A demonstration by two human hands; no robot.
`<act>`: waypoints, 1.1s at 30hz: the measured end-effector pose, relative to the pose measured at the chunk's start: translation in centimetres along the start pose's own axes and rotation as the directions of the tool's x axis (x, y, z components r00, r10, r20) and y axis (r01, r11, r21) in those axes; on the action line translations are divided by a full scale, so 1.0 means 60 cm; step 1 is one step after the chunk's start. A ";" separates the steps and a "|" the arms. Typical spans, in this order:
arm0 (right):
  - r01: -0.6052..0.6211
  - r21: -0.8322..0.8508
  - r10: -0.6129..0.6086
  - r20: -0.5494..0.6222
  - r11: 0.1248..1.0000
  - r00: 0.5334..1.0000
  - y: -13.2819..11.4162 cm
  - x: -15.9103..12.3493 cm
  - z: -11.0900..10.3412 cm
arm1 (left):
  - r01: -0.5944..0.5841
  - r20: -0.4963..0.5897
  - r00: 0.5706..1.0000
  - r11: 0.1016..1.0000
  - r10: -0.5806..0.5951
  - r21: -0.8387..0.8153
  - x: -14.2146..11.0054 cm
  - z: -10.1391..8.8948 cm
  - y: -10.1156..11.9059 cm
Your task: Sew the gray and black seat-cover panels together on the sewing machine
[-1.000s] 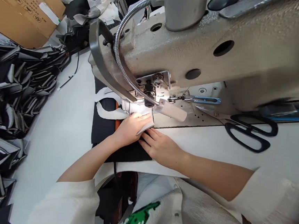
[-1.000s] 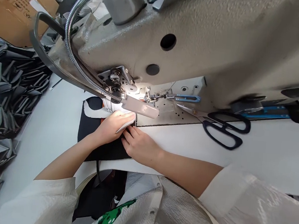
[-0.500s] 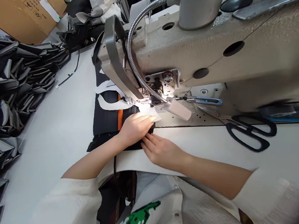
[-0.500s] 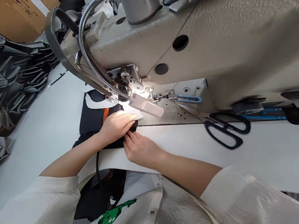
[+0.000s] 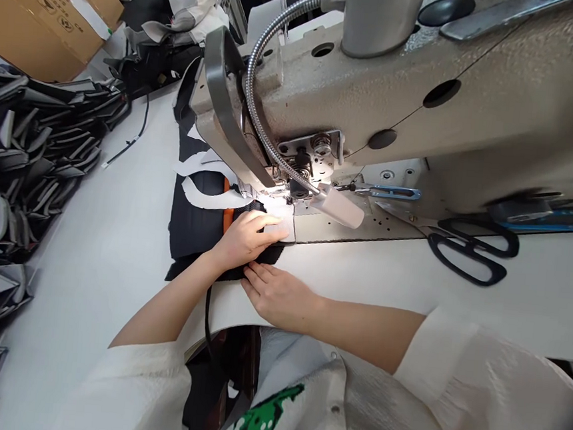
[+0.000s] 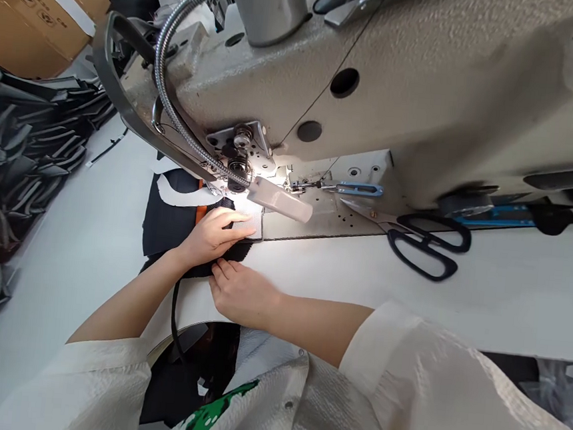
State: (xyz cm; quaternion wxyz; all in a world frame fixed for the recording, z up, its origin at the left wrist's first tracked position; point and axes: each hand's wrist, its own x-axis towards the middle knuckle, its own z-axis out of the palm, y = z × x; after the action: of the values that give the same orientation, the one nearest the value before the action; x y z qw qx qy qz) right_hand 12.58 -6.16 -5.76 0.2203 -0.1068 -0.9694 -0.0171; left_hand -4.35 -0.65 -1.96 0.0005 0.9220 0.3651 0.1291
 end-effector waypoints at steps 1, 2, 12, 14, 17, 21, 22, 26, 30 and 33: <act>-0.010 -0.001 0.010 0.000 1.000 1.000 -0.002 0.000 0.001 | 0.007 0.000 1.000 1.000 -0.007 -0.008 0.001 0.002 -0.002; -0.021 -0.001 0.021 -0.003 1.000 1.000 -0.003 0.001 0.003 | 0.011 -0.005 1.000 1.000 -0.011 -0.015 0.002 0.003 -0.005; -0.197 0.123 0.188 0.080 0.973 0.979 0.015 0.013 0.003 | 0.033 -0.110 0.993 0.999 -0.034 -0.019 0.028 0.029 -0.055; -0.213 0.140 0.201 0.094 0.967 0.975 0.022 0.015 0.001 | 0.077 -0.105 0.991 0.997 -0.079 -0.026 0.032 0.034 -0.063; -0.236 0.148 0.222 0.106 0.960 0.969 0.032 0.019 0.000 | 0.127 -0.117 0.984 0.990 -0.133 -0.061 0.040 0.041 -0.075; -0.278 0.141 0.265 0.104 0.950 0.959 0.042 0.024 0.002 | 0.183 -0.115 0.973 0.973 -0.199 -0.139 0.051 0.050 -0.090; -0.286 0.139 0.274 0.105 0.948 0.956 0.043 0.024 0.002 | 0.196 -0.114 0.970 0.969 -0.215 -0.153 0.053 0.051 -0.093; -0.299 0.136 0.285 0.112 0.945 0.952 0.044 0.024 0.003 | 0.183 -0.149 0.966 0.967 -0.210 -0.176 0.058 0.052 -0.098; -0.300 0.134 0.285 0.120 0.945 0.951 0.044 0.025 0.003 | 0.147 -0.211 0.960 0.974 -0.182 -0.170 0.059 0.050 -0.095; -0.303 0.132 0.288 0.120 0.944 0.950 0.044 0.026 0.001 | 0.141 -0.230 0.956 0.974 -0.180 -0.175 0.059 0.050 -0.092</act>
State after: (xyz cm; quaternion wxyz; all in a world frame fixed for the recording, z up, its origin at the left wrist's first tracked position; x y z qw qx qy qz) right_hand 11.76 -3.29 -5.18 0.1795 -0.2351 -0.9506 0.0938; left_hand -4.89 6.09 -4.58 0.0386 0.8634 0.4249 0.2694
